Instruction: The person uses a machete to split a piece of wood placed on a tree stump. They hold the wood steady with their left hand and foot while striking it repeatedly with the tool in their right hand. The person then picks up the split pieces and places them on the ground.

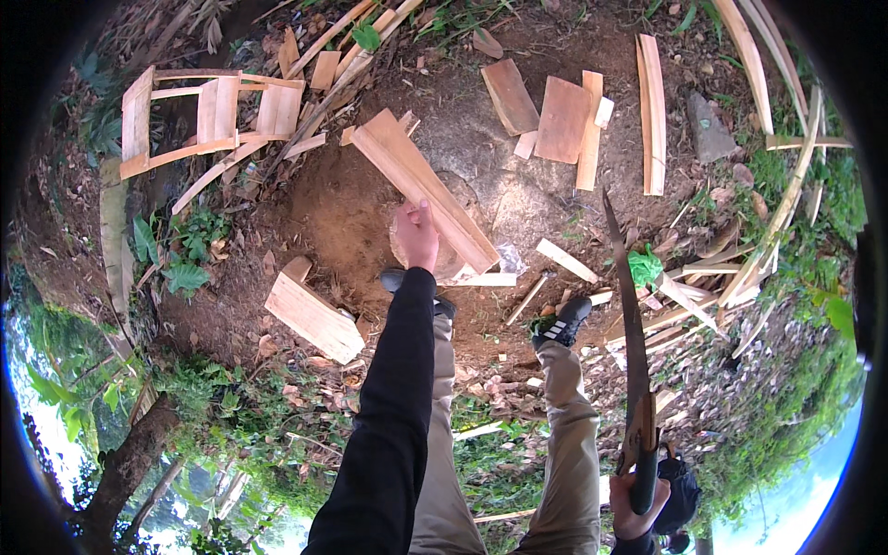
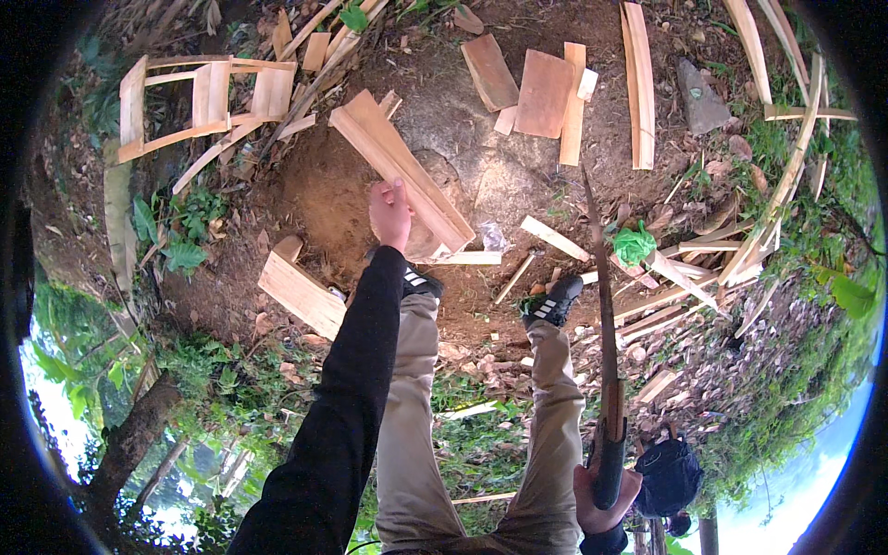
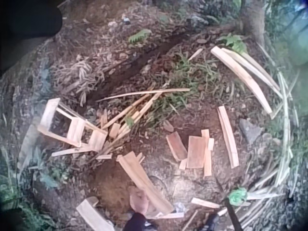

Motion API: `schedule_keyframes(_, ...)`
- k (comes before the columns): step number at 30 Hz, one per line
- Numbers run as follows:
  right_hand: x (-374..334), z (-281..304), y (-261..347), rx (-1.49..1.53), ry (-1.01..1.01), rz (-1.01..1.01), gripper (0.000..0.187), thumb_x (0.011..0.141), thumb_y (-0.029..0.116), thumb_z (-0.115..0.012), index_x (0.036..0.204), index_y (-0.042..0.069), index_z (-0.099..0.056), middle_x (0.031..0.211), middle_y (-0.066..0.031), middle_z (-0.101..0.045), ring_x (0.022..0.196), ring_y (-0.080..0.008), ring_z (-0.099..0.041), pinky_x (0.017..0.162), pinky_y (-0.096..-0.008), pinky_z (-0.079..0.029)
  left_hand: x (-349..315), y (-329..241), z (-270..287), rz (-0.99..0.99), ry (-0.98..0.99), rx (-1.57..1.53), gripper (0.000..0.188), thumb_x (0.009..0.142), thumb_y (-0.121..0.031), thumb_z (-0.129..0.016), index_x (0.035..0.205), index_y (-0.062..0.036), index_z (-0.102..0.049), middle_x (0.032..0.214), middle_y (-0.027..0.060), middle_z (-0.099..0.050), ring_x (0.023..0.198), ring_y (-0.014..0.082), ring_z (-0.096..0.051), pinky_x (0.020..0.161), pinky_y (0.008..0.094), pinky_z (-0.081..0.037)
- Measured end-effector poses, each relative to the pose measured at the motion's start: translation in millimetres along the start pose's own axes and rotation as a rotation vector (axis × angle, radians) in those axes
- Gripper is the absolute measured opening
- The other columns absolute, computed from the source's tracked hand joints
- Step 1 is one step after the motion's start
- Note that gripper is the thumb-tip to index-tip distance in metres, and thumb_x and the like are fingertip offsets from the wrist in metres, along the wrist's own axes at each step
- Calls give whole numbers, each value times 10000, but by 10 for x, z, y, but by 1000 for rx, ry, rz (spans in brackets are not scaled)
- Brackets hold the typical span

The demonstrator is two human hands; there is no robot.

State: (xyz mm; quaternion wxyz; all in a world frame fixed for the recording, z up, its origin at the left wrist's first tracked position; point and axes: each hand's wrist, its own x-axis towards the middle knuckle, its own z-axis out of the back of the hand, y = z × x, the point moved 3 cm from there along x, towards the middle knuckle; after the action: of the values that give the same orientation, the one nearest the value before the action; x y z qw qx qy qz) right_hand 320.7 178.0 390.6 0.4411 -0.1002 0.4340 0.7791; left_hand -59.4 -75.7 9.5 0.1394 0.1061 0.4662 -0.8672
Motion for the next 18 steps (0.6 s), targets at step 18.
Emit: schedule_keyframes(18,1808,-2204,273,53,-137,536,209,813,130,-727,978,8,-685,746,-112,-699,529,-184,-674,482,-283,-518,-238,-393,-109,-513,-254,690,431,974,-358,-474,1339,-133,-516,1197,170,-450,1041,328,-474,899,485,-364)
